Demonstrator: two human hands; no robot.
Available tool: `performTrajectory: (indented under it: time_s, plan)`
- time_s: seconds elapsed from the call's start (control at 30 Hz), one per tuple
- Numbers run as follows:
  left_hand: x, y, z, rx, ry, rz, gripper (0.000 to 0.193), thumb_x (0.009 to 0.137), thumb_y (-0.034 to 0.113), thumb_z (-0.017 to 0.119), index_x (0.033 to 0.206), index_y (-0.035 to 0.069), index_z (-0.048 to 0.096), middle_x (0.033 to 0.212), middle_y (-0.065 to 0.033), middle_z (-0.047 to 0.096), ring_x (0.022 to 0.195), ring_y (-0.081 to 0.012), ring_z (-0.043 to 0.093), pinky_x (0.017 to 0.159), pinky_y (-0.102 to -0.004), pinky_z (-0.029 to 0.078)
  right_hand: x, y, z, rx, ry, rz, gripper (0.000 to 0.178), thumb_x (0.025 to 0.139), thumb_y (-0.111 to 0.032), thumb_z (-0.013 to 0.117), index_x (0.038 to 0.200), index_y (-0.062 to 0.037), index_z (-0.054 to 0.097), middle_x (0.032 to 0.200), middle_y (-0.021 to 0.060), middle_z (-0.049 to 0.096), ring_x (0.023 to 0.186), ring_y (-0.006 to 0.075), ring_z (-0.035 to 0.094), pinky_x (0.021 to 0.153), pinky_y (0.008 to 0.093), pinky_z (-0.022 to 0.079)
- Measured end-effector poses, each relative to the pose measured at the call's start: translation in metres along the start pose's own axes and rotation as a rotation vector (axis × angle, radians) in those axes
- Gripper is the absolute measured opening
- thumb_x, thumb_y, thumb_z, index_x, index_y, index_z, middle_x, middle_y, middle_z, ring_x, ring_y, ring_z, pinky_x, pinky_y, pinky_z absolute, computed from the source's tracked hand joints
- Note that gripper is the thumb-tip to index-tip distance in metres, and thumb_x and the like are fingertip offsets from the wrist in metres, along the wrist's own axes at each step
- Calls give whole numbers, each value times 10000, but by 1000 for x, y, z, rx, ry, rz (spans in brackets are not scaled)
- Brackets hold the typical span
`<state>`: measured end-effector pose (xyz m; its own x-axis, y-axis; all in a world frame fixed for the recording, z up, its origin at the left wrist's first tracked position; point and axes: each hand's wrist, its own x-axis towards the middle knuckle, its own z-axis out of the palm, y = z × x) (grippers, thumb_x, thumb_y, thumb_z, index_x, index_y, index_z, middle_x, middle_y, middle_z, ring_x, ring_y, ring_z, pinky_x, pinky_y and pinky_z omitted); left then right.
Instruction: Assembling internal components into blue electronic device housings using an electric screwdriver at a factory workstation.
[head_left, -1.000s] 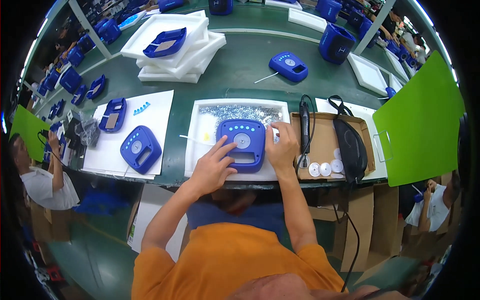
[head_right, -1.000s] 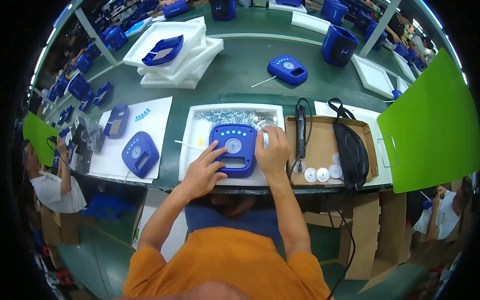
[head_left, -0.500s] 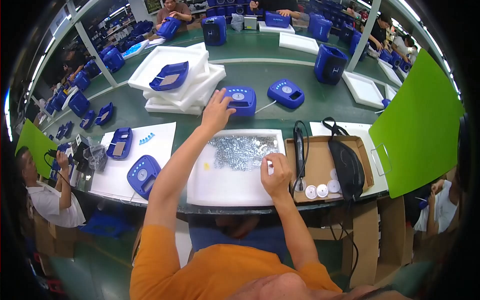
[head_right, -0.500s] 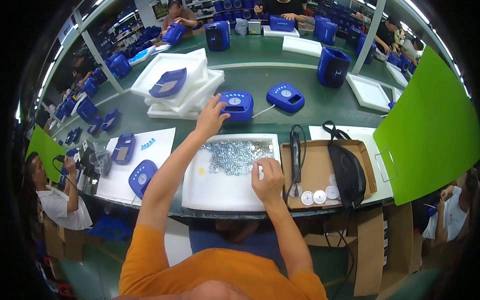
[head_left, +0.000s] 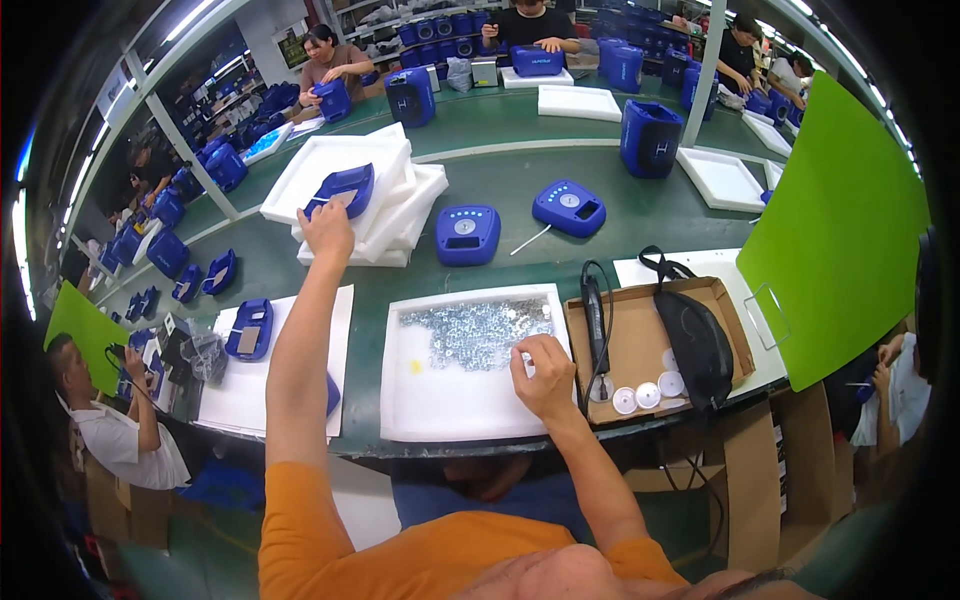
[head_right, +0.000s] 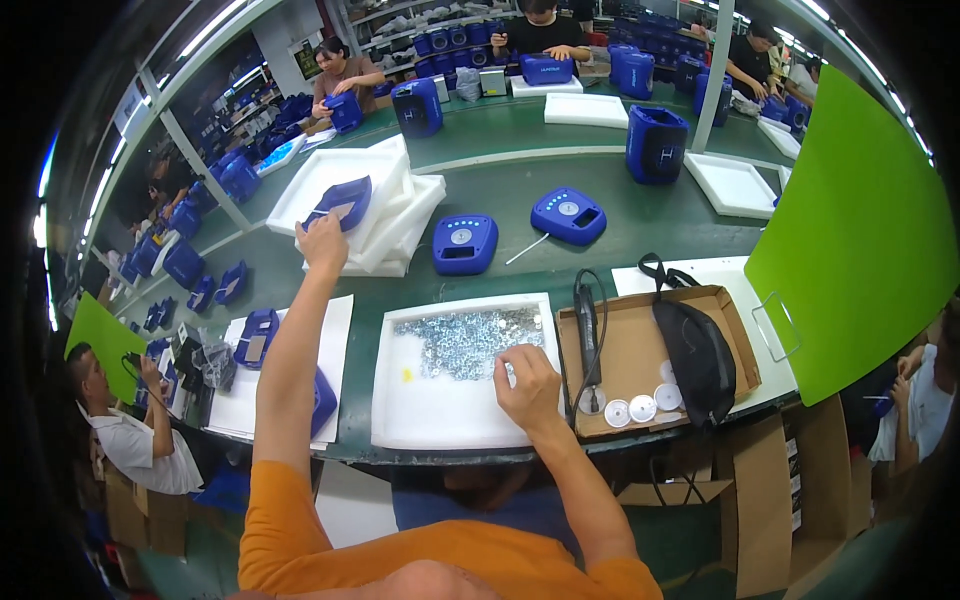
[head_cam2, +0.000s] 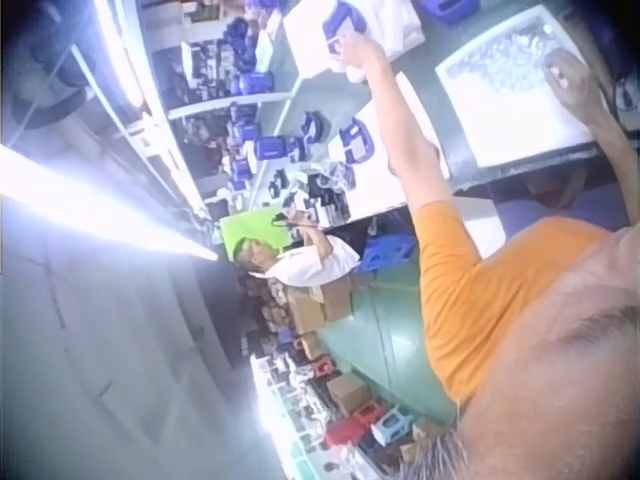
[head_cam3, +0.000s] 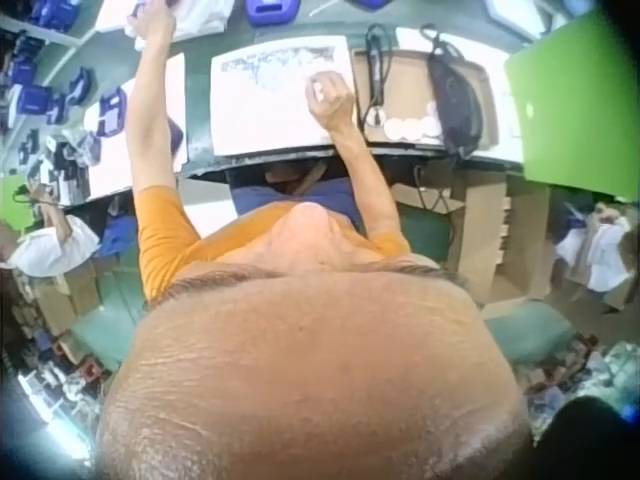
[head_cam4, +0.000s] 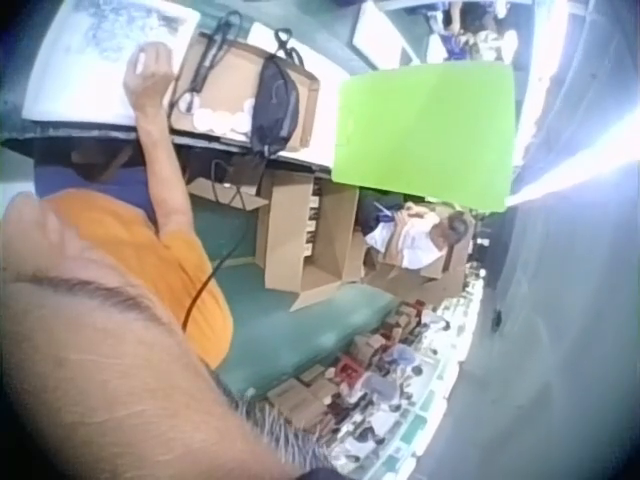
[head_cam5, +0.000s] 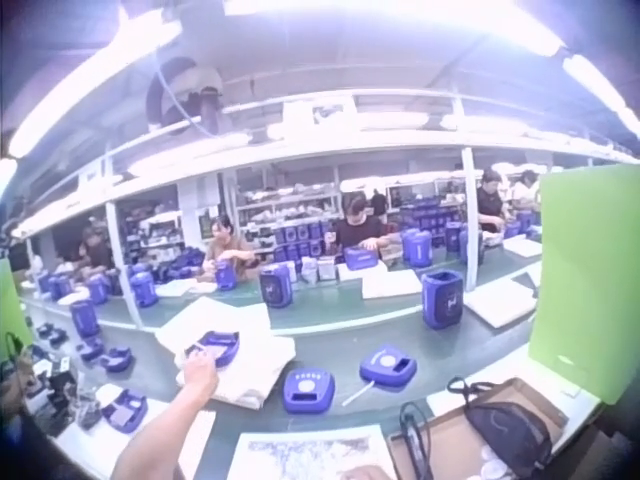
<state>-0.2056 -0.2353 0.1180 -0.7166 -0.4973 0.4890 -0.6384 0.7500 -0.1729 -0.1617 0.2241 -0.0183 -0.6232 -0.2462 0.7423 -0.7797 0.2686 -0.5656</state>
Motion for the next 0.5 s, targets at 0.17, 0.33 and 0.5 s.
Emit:
performTrajectory:
  time_s: [0.17,0.33,0.5]
  plan:
    - [-2,-26,-10,-100,202,130,349,957,273,873,1247,99,784,1215,-113,828,1165,-293,793,1312,-566,414,-1,-4,3,45,-40,59,73,919,-35,807,959,-52,748,964,136,753,924,380,763,777,476,613]
    - [-45,0,-72,-436,429,272,307,1033,243,807,1249,38,731,1226,-190,810,1129,-416,772,1120,-558,554,-3,-2,3,41,-41,71,68,924,-36,805,962,-46,749,966,143,754,919,386,758,790,481,612]
    - [-137,8,-143,-1005,31,165,344,1056,262,820,1238,5,680,1031,-178,805,880,-284,787,801,-415,605,-2,-3,1,66,-25,97,70,935,-19,808,967,-29,746,972,143,758,894,350,753,689,413,631]
